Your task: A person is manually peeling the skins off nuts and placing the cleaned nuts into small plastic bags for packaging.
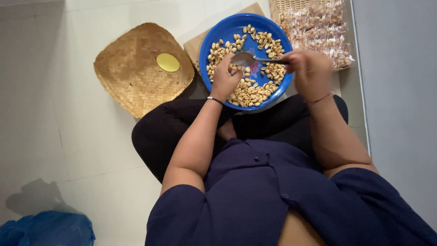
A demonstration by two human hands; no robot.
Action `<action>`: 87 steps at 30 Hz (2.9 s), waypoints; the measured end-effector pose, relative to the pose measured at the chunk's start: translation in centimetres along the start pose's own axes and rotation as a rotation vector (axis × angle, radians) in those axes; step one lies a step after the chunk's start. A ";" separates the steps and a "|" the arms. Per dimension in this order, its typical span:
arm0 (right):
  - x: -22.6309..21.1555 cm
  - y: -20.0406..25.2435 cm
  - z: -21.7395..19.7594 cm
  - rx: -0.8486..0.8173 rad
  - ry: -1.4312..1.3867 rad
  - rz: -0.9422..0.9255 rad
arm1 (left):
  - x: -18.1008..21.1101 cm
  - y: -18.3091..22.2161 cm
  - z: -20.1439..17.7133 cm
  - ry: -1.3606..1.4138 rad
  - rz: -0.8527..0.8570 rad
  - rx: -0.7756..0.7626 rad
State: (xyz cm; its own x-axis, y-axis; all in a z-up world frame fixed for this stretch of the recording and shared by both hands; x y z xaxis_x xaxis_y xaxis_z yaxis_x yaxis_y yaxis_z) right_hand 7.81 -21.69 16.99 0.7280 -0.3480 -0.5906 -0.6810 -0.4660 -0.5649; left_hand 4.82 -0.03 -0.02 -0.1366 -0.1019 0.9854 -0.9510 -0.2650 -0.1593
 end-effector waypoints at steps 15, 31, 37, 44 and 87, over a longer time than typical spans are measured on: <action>13.4 7.4 2.0 -0.046 -0.315 0.918 | 0.5 -0.3 0.2 0.107 0.018 -0.037; 12.0 6.4 -3.3 0.352 -0.397 0.909 | 4.0 -0.2 -0.2 -0.129 0.057 -0.083; 6.1 2.8 -2.9 0.122 -0.199 0.633 | 1.7 0.0 0.8 -0.338 -0.013 -0.151; 5.7 2.5 -2.0 0.099 -0.254 0.539 | 1.2 0.2 0.8 -0.302 -0.075 -0.167; 14.4 5.2 1.7 -0.193 0.035 0.140 | 2.4 0.0 -0.4 0.364 -0.113 -0.139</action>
State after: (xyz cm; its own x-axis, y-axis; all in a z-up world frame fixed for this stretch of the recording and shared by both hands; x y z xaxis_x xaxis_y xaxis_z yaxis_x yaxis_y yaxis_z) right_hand 14.60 -27.76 4.61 0.6324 -0.4462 -0.6332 -0.7499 -0.5574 -0.3562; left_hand 4.42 0.07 2.41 -0.0949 0.2733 0.9572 -0.9907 -0.1205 -0.0638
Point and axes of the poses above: each hand's wrist, its own y-axis away from the middle knuckle, its own z-axis out of the palm, x = y × z, the point moved 6 cm from there along -y, towards the middle knuckle, and after that the axes turned 4 degrees about -y, right-handed, at the moved point
